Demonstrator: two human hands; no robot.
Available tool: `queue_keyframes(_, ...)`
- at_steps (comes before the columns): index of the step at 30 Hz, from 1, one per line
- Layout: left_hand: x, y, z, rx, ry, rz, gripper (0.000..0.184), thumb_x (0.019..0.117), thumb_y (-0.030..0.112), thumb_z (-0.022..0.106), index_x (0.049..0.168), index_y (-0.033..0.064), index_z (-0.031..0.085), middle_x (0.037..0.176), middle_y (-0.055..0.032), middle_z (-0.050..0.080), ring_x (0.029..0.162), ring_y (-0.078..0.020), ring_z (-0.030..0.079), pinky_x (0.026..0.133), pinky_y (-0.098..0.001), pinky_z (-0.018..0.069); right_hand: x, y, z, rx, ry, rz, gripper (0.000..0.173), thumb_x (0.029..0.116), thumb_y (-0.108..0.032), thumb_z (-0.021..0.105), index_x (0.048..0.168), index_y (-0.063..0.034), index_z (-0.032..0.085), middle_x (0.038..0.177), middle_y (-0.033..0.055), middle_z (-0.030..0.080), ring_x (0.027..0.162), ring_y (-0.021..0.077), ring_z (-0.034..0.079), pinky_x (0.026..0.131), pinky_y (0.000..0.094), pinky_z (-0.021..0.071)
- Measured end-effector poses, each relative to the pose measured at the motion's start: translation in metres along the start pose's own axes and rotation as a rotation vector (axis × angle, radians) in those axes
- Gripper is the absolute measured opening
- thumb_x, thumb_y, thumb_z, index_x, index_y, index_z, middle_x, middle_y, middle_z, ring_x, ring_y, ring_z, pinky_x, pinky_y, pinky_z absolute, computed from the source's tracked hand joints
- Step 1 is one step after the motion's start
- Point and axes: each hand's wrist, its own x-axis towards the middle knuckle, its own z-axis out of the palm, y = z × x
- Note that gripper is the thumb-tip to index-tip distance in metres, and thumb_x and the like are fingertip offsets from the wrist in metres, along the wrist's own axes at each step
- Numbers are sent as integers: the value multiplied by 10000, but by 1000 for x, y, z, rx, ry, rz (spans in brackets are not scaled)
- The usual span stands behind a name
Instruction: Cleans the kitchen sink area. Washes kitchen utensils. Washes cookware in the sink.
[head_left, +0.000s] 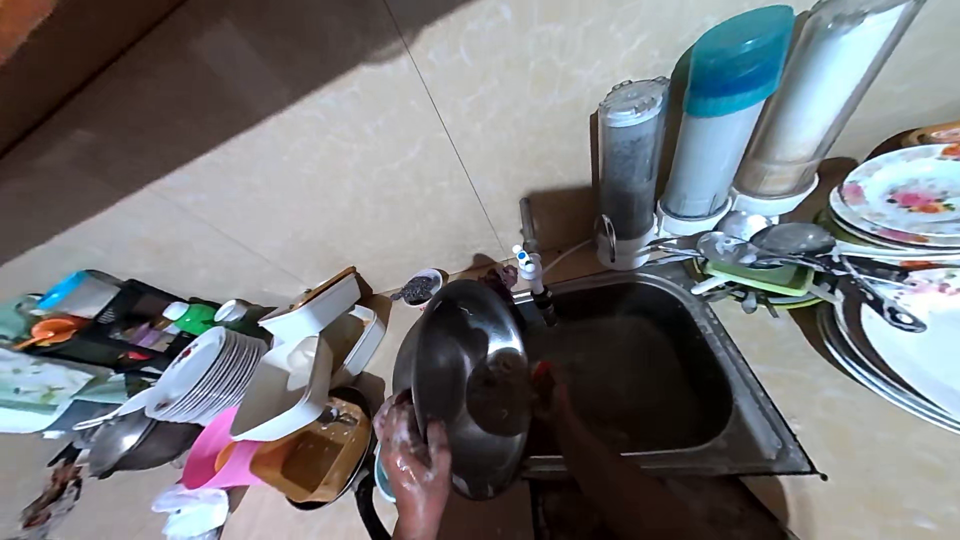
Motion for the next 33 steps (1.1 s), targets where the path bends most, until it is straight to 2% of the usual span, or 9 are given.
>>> queue_keyframes(6,8,5,-3,-13,23,46,213,813,126,538,816,-61,638,1018,-239,672,1137,-271,610,1026,-312,441,-5,3,7,-1,17,54,430,1113,-379,261,929,-126,556,708,-1,611,616,98,618,564,278,553)
queue_keyframes(10,8,15,-4,-36,39,103,163,820,111,542,756,-26,603,977,-205,668,1151,-235,602,1050,-275,426,-2,10,8,97,5,49,491,1104,-413,229,969,-102,584,755,34,656,666,128,659,593,310,577)
queue_keyframes(15,10,29,-9,-18,43,230,118,847,111,531,760,32,549,924,-145,636,1151,-217,578,1071,-273,395,-16,18,19,159,26,52,470,1098,-439,257,994,-124,591,773,15,657,677,107,662,598,299,580)
queue_keyframes(18,15,33,-18,33,57,314,120,876,129,536,787,49,522,962,-150,628,1176,-227,568,1109,-295,376,-17,24,15,130,-55,47,497,1096,-451,224,1036,-123,593,808,16,669,714,113,670,627,321,588)
queue_keyframes(21,20,35,-27,84,97,407,113,896,121,537,801,69,504,929,-139,621,1164,-245,584,1149,-364,358,-14,25,18,180,-90,106,552,1085,-481,200,927,-144,608,707,1,653,584,100,637,518,276,556)
queue_keyframes(24,23,33,-33,92,121,438,108,909,107,529,815,76,486,947,-124,608,1170,-220,574,1151,-347,356,-15,23,18,263,-143,168,586,1070,-523,212,935,-137,632,753,30,689,641,136,681,563,316,592)
queue_keyframes(28,30,17,-41,60,148,376,151,906,140,542,804,36,504,983,-172,619,1146,-223,582,1069,-294,415,-17,19,22,227,-132,194,612,1072,-538,195,936,-117,619,751,47,684,630,149,679,550,322,589)
queue_keyframes(32,36,-6,-45,-10,222,163,184,824,107,549,790,-74,538,1010,-232,641,1121,-161,609,996,-215,451,-15,13,17,254,-174,148,653,1068,-537,178,924,-109,650,754,51,710,643,155,699,574,325,605)
queue_keyframes(33,37,-12,-44,-23,246,108,218,806,97,544,822,-120,566,1010,-239,644,1096,-143,612,973,-196,454,-16,9,15,238,-166,120,645,1072,-533,183,937,-107,648,768,51,713,654,154,702,584,322,609)
